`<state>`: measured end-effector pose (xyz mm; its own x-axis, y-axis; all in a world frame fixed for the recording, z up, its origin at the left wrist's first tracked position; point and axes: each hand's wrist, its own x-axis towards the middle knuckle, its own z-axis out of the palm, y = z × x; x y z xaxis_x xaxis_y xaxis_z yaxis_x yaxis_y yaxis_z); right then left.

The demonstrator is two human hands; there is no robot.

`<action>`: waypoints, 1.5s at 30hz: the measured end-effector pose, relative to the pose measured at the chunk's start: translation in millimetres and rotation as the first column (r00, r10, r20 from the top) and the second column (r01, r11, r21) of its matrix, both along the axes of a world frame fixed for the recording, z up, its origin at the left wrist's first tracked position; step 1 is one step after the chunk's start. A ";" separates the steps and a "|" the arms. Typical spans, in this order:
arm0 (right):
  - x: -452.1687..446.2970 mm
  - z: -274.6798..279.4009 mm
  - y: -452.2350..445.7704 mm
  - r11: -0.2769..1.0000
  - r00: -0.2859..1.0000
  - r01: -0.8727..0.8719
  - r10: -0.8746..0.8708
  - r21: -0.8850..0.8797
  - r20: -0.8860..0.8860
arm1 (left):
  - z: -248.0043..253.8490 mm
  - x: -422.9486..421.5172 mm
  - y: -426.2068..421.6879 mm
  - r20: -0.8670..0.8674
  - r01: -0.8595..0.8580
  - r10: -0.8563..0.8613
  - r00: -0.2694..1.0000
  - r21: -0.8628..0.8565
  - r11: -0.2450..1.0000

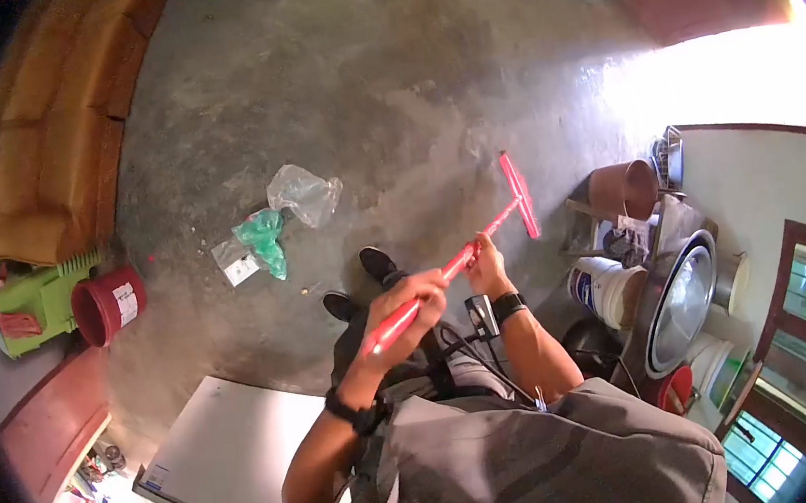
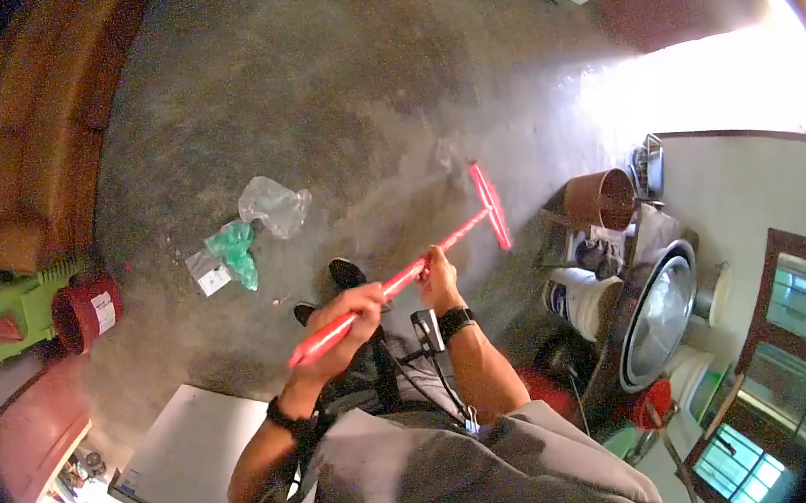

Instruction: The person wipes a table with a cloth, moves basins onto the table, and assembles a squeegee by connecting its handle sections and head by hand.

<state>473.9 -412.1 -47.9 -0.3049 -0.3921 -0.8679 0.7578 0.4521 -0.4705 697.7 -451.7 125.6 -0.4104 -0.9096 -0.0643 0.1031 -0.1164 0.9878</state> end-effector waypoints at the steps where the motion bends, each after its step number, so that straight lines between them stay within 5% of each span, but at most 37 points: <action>1: 2.1 -2.4 4.5 0.999 1.000 -0.028 0.028 0.022 0.002 | -18.0 -4.8 2.0 0.055 0.062 -0.063 0.997 0.021 0.998; 3: 27.5 0.4 7.3 0.971 0.987 -0.161 0.160 0.176 0.019 | -42.5 -4.8 3.7 0.082 0.087 -0.090 0.993 0.039 0.995; 7: 72.7 9.5 6.2 0.956 0.961 -0.277 0.274 0.094 0.045 | -50.0 24.6 17.1 0.078 0.068 -0.076 0.994 0.097 0.993; 14: 219.7 61.9 -14.4 0.917 0.893 -0.394 0.397 -0.058 0.210 | 41.8 141.4 26.3 0.235 -0.140 0.111 0.966 0.110 0.984; 22: 366.0 118.9 0.9 0.842 0.771 -0.518 0.535 -0.150 0.345 | 113.5 246.4 77.9 0.483 -0.312 0.331 0.811 -0.122 0.942; 28: 389.2 181.7 41.7 0.831 0.716 -0.453 0.554 -0.323 0.424 | 141.8 265.7 126.9 0.368 -0.488 0.559 0.743 -0.275 0.828; 30: 383.1 196.0 51.6 0.820 0.695 -0.391 0.561 -0.419 0.449 | 144.7 266.5 133.0 0.105 -0.624 0.681 0.725 -0.319 0.713; 34: 346.9 206.4 68.5 0.901 0.798 -0.274 0.408 -0.336 0.443 | 143.1 234.8 130.1 -0.199 -0.565 0.529 0.825 -0.243 0.789; 36: 314.7 193.0 80.8 0.910 0.821 -0.206 0.361 -0.360 0.442 | 135.0 202.5 128.8 -0.203 -0.538 0.503 0.840 -0.191 0.821; 38: 277.1 182.3 93.7 0.930 0.868 -0.140 0.280 -0.339 0.409 | 118.2 173.5 127.6 -0.331 -0.458 0.423 0.844 -0.033 0.888; 43: 166.5 120.9 135.4 0.970 0.931 0.008 0.081 -0.243 0.355 | 60.0 72.5 133.8 -0.367 -0.179 0.204 0.908 0.102 0.979; 45: 129.3 112.8 152.3 0.983 0.954 0.059 -0.004 -0.175 0.298 | 48.6 35.1 143.2 -0.187 -0.099 0.119 0.975 0.115 0.988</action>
